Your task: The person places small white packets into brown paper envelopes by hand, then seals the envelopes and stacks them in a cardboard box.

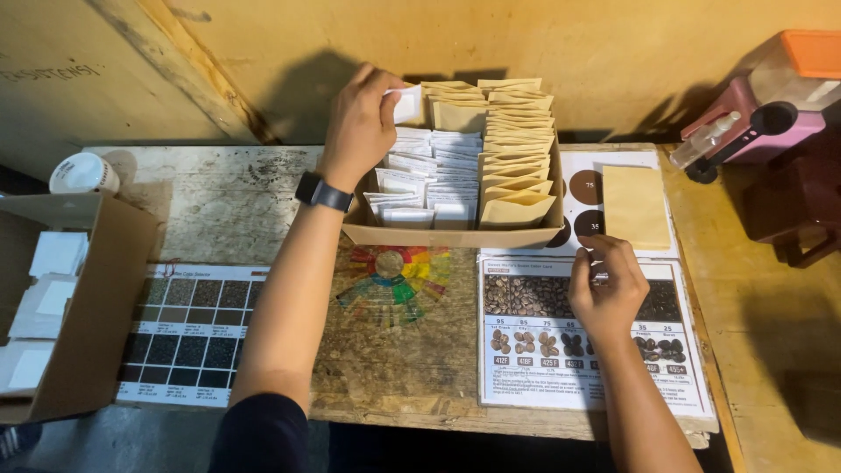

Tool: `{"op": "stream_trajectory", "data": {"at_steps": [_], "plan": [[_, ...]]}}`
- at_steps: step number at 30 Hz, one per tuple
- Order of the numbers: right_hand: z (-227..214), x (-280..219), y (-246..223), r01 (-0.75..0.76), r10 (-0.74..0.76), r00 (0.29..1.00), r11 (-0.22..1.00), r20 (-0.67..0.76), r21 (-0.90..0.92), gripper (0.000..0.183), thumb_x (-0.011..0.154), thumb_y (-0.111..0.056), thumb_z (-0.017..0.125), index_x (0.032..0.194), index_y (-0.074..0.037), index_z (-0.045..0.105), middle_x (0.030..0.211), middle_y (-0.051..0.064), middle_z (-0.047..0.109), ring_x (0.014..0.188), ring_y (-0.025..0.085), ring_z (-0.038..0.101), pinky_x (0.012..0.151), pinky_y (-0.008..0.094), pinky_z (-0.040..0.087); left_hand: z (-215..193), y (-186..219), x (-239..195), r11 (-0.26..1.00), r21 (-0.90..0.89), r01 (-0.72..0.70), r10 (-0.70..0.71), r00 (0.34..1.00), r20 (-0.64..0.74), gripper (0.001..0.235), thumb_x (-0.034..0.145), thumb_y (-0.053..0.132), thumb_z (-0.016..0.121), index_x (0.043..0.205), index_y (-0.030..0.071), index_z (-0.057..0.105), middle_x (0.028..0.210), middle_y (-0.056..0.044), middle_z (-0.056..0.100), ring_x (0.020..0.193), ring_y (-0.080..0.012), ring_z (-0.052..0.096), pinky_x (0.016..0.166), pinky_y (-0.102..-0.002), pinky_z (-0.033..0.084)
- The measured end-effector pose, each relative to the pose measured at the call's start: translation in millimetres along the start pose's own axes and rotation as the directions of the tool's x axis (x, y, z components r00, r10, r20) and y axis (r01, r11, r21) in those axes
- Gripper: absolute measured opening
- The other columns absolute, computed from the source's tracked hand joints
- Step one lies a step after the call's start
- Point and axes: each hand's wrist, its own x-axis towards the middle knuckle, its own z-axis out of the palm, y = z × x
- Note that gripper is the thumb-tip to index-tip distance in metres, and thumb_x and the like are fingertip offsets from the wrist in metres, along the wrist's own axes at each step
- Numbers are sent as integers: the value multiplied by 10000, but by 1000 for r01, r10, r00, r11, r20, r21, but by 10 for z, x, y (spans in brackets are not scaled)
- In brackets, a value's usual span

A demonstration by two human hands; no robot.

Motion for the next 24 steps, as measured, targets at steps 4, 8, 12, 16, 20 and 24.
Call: {"op": "stream_trajectory", "data": {"at_steps": [4, 8, 12, 16, 20, 24], "plan": [[-24, 44, -69, -69, 69, 998, 997, 13, 29, 111, 1022, 11, 624, 1079, 55, 709, 1032, 176, 706, 833, 228, 649, 675, 301, 496, -67, 320, -70, 998, -50, -42, 34, 990, -140, 75, 999, 7, 561, 1047, 33, 612, 1013, -121, 627, 813, -234, 644, 576, -293, 535], [42, -36, 80, -198, 192, 980, 930, 50, 310, 59, 942, 35, 730, 993, 27, 759, 853, 172, 722, 625, 290, 678, 562, 348, 498, -78, 1013, -312, 880, -462, 109, -177, 979, -106, 121, 976, 84, 661, 1049, 139, 740, 934, -89, 761, 997, -326, 727, 861, -405, 574], [-26, -6, -38, -366, 256, 928, 761, 271, 536, 251, 943, -188, 671, 1059, 26, 733, 740, 124, 698, 589, 155, 607, 568, 302, 507, 263, 1536, -593, 776, -621, 108, -104, 994, 42, 146, 961, 53, 653, 1038, 135, 746, 922, -97, 760, 924, -314, 746, 778, -383, 587], [-95, 8, -158, -459, 229, 876, 669, 425, 585, 122, 852, -80, 759, 908, 27, 745, 673, 126, 693, 612, 143, 582, 548, 307, 491, 484, 1839, -818, 729, -675, 113, -16, 989, 148, 151, 989, 61, 631, 1075, 118, 742, 950, -124, 762, 837, -280, 745, 759, -371, 603], [-139, 141, -234, -508, 309, 854, 671, 419, 540, 64, 862, 2, 778, 859, 32, 721, 643, 95, 664, 621, 101, 522, 546, 260, 431, 715, 1742, -1068, 718, -687, 112, -64, 993, 95, 132, 967, 96, 680, 1090, 112, 726, 951, -110, 768, 893, -305, 755, 742, -363, 601], [-190, 226, -251, -496, 313, 856, 723, 411, 481, 76, 832, -25, 823, 865, -4, 757, 676, 88, 692, 644, 66, 511, 552, 233, 437, 767, 1609, -1307, 533, -793, 297, -125, 954, 273, 324, 899, 166, 789, 1185, 55, 683, 950, -145, 765, 851, -225, 743, 719, -356, 593]]}}
